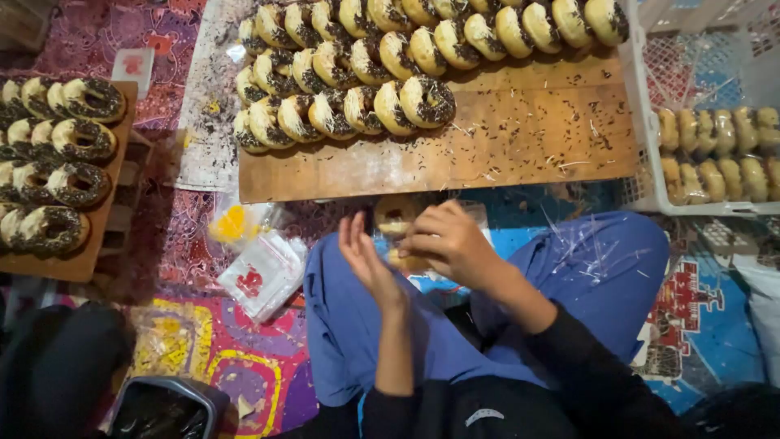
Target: The person sits on a floor mat and individually places chocolate-topped pastries into clear plastic bags. They pick each pastry from a wooden board, insert it into a bag, and place the sealed bag into a white crate. The process is repeated continuously throughout the clip.
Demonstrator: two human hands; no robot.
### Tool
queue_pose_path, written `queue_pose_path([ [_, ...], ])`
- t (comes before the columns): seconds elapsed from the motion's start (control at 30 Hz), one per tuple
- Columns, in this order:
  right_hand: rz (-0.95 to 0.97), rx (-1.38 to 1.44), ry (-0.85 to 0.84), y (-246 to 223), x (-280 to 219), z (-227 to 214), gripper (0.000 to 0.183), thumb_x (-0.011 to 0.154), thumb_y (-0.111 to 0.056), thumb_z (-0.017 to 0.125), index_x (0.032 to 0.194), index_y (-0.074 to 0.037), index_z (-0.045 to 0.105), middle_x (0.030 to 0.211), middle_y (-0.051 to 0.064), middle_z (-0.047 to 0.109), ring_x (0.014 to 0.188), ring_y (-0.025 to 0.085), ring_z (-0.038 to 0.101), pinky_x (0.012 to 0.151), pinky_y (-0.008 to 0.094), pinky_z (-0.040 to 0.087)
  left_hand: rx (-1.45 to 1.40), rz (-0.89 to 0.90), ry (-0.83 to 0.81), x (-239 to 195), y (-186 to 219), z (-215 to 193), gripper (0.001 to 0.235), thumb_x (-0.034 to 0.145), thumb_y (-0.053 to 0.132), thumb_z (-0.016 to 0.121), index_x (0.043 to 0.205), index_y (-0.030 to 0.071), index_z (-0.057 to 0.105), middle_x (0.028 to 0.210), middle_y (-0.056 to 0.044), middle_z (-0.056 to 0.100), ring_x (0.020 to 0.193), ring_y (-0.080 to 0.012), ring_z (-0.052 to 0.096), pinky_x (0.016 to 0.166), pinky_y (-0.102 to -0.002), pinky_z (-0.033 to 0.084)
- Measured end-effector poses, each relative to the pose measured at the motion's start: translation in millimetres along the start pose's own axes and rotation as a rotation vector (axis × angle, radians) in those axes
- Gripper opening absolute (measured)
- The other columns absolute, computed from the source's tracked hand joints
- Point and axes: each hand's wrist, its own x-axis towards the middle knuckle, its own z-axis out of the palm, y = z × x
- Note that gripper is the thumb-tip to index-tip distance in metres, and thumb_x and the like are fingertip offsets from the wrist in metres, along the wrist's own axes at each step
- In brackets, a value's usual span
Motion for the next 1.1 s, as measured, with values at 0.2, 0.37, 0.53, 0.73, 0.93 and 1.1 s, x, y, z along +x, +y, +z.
queue_pose_path([
  [0.2,0.246,0.328,-0.019,-7.1,13.8,-33.2,0.026,0.085,-0.014,0.081,0.106,-0.003,0.071,0.090,0.006,0.069,0.079,0.022,0.069,0.069,0.033,0.056,0.563,-0.036,-0.511,-21.2,56.8,22.6,0.020,0.099,0.010,0.065,0.112,-0.004,0.068,0.084,-0.007,0.074,0.077,-0.0091,0.067,0.066,-0.027,0.054],
  [0.37,-0.136,0.049,0.034,-23.4,18.3,-66.8,0.019,0.085,-0.012,0.077,0.098,-0.003,0.068,0.096,0.010,0.067,0.087,0.028,0.065,0.075,0.038,0.054,0.688,-0.051,-0.560,-19.7,83.6,34.1,0.019,0.102,0.008,0.056,0.115,-0.003,0.064,0.078,-0.016,0.069,0.069,-0.0209,0.069,0.061,-0.032,0.052],
  [0.53,-0.135,0.019,-0.092,-9.4,-0.9,-45.8,0.021,0.084,-0.012,0.074,0.099,0.002,0.068,0.092,0.011,0.064,0.087,0.029,0.063,0.077,0.038,0.054,1.012,0.164,-0.730,-19.2,81.9,21.9,0.015,0.105,0.013,0.059,0.105,-0.001,0.064,0.083,-0.025,0.068,0.077,-0.0418,0.068,0.063,-0.045,0.049],
  [0.73,0.851,-0.609,-0.763,69.6,-42.9,-70.8,0.025,0.098,-0.030,0.065,0.105,-0.009,0.077,0.108,0.017,0.074,0.101,0.031,0.073,0.084,0.041,0.056,0.660,-0.076,-0.398,-3.1,106.8,-19.4,0.029,0.110,0.017,0.048,0.115,0.001,0.071,0.141,-0.020,0.068,0.115,-0.0308,0.073,0.094,-0.036,0.060],
  [0.93,0.369,0.196,-0.178,30.0,-84.7,15.7,0.102,0.069,-0.020,0.081,0.153,0.006,0.029,0.157,0.031,0.036,0.147,0.043,0.033,0.120,0.043,0.028,0.654,0.036,0.023,-41.3,94.0,15.4,0.053,0.114,0.027,0.039,0.158,-0.002,0.039,0.173,-0.016,0.025,0.158,-0.0262,0.027,0.125,-0.038,0.025],
  [1.1,0.632,0.691,0.168,13.1,-74.4,121.4,0.089,0.081,-0.018,0.085,0.155,-0.001,0.039,0.148,0.017,0.058,0.132,0.025,0.058,0.110,0.036,0.048,0.367,-0.061,0.005,-74.6,79.3,28.7,0.056,0.109,0.033,0.037,0.158,0.007,0.029,0.165,-0.011,0.027,0.144,-0.0222,0.041,0.104,-0.037,0.048],
])
